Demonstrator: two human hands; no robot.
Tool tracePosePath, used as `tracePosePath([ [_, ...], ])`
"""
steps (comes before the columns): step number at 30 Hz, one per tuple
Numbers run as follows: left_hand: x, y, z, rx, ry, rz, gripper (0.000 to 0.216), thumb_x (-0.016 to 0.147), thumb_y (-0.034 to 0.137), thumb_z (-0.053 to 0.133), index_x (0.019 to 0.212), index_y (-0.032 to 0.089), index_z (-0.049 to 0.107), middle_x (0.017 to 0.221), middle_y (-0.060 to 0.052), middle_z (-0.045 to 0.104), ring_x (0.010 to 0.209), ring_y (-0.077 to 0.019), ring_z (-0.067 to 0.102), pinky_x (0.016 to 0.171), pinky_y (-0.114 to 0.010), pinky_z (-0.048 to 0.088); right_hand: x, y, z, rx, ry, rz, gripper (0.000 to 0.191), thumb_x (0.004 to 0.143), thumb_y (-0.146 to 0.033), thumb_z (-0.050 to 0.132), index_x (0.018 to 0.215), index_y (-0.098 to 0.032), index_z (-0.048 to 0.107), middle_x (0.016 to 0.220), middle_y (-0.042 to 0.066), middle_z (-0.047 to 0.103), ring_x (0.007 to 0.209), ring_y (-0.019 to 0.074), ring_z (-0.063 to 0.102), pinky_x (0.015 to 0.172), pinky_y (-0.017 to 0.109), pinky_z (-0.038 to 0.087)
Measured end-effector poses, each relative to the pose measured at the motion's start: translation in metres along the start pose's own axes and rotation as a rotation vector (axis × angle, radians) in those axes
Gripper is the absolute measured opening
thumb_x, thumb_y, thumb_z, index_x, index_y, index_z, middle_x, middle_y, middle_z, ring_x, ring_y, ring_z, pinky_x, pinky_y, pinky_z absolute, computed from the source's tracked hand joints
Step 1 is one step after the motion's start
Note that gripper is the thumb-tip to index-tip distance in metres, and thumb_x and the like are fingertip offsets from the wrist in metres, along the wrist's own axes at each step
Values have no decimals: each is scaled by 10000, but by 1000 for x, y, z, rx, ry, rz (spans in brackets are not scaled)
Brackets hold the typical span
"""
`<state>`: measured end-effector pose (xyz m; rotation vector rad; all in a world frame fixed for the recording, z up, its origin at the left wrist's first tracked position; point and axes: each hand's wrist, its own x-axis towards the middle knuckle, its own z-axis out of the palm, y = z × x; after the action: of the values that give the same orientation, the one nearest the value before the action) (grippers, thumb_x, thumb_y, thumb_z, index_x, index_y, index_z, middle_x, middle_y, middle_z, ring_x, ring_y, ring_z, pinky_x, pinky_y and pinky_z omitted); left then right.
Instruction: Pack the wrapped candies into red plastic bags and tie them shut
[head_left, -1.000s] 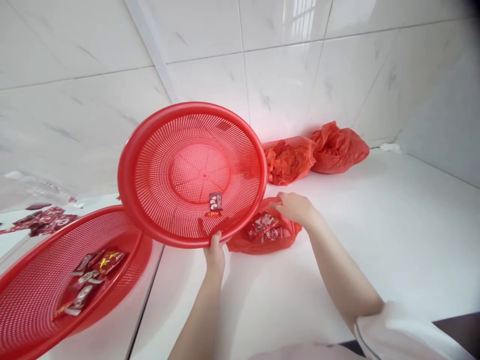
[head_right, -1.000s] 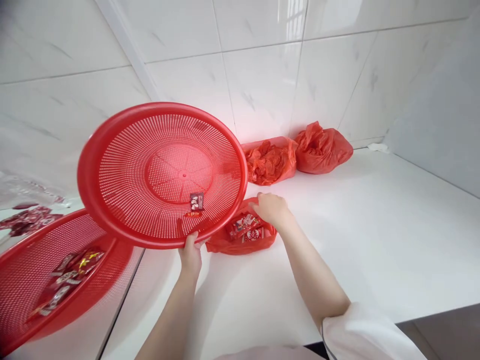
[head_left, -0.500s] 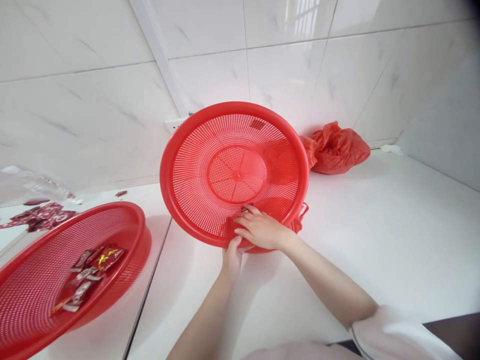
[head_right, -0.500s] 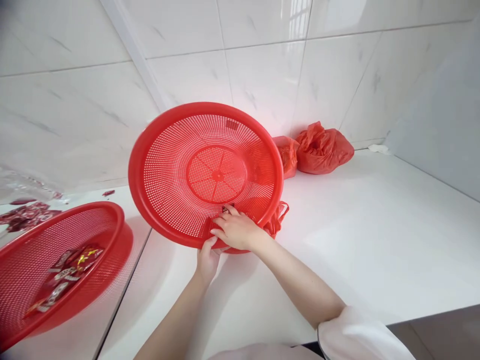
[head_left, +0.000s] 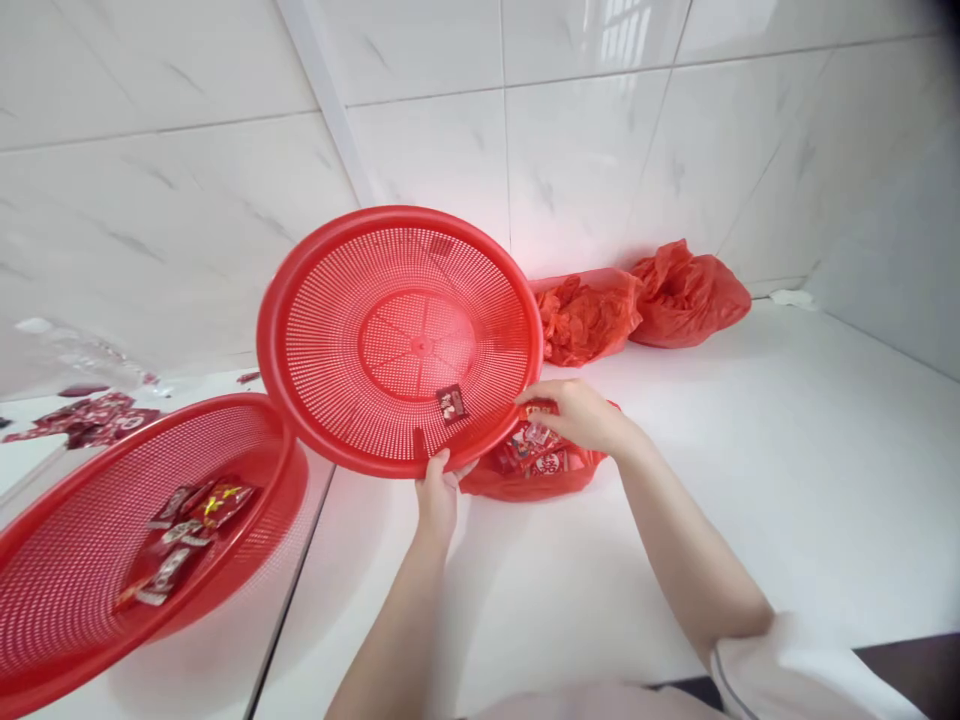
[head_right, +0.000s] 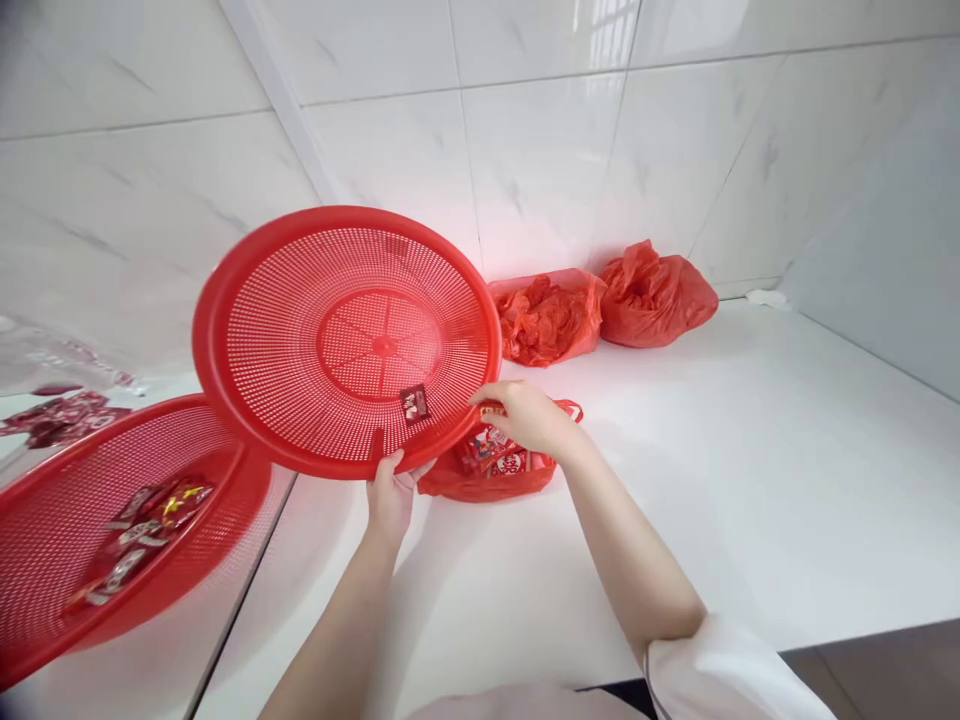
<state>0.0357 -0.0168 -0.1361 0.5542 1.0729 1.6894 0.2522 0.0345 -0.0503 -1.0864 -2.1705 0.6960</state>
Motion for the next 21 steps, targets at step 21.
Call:
tracePosePath([
  [21, -25, -27, 9, 36, -142, -177, 575, 787, 290, 655, 1344, 272, 515, 1329, -62, 601, 1196, -284, 583, 939, -438, 546, 6, -8, 58, -289, -357, 68, 499, 988, -386, 357, 1392, -136, 505, 1501, 135, 413, 1421, 337, 303, 1127, 542, 286],
])
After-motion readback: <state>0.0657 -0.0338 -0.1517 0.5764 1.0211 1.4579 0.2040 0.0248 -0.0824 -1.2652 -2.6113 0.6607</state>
